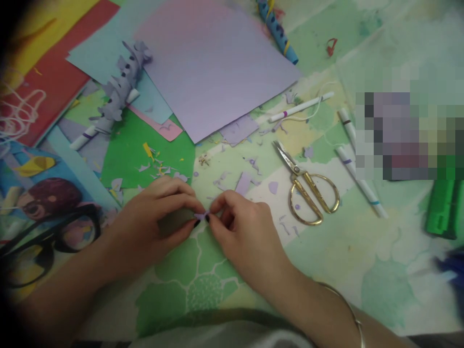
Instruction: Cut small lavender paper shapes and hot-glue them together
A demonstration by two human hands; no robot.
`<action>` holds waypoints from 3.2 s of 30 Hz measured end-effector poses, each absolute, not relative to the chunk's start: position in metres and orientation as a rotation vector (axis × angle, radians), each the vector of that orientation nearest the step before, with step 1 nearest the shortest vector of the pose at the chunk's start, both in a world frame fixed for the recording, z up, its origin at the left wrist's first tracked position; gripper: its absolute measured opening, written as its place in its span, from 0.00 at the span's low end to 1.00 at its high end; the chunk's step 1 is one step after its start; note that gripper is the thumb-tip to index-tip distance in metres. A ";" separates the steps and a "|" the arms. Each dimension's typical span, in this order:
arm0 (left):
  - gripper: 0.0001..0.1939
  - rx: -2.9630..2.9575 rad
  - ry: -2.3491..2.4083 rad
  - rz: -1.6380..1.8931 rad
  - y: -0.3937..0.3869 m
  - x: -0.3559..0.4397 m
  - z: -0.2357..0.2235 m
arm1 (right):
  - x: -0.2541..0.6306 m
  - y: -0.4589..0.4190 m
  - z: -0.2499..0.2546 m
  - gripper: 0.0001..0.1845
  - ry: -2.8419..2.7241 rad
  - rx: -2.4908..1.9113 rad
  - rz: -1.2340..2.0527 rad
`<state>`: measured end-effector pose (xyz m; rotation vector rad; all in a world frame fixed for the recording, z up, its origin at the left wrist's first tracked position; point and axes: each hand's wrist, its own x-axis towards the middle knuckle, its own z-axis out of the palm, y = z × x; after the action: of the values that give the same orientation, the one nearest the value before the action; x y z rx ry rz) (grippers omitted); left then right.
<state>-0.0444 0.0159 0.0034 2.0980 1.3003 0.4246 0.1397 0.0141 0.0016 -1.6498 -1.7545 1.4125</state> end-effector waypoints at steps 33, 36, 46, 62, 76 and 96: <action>0.05 1.647 1.190 0.756 0.016 -0.042 0.013 | 0.149 0.020 0.018 0.01 -1.309 -1.381 1.749; 0.05 1.532 1.153 0.797 0.015 -0.043 0.010 | 0.149 0.018 0.018 0.02 -1.303 -1.350 1.672; 0.06 1.551 1.144 0.817 0.014 -0.043 0.008 | 0.154 0.019 0.021 0.05 -1.164 -1.414 1.516; 0.04 1.471 1.146 1.017 0.012 -0.037 0.005 | 0.152 0.017 0.020 0.03 -1.181 -1.363 1.838; 0.07 0.978 1.147 1.032 0.008 -0.028 0.009 | 0.151 0.017 0.016 0.04 -1.103 -1.331 1.928; 0.14 0.882 1.187 0.972 0.008 -0.023 0.011 | 0.145 0.014 0.017 0.07 -1.260 -1.405 1.746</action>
<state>-0.0234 0.0076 0.0114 0.8817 1.1872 0.9720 0.1455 0.0138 0.0168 -1.4053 -1.2600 1.7459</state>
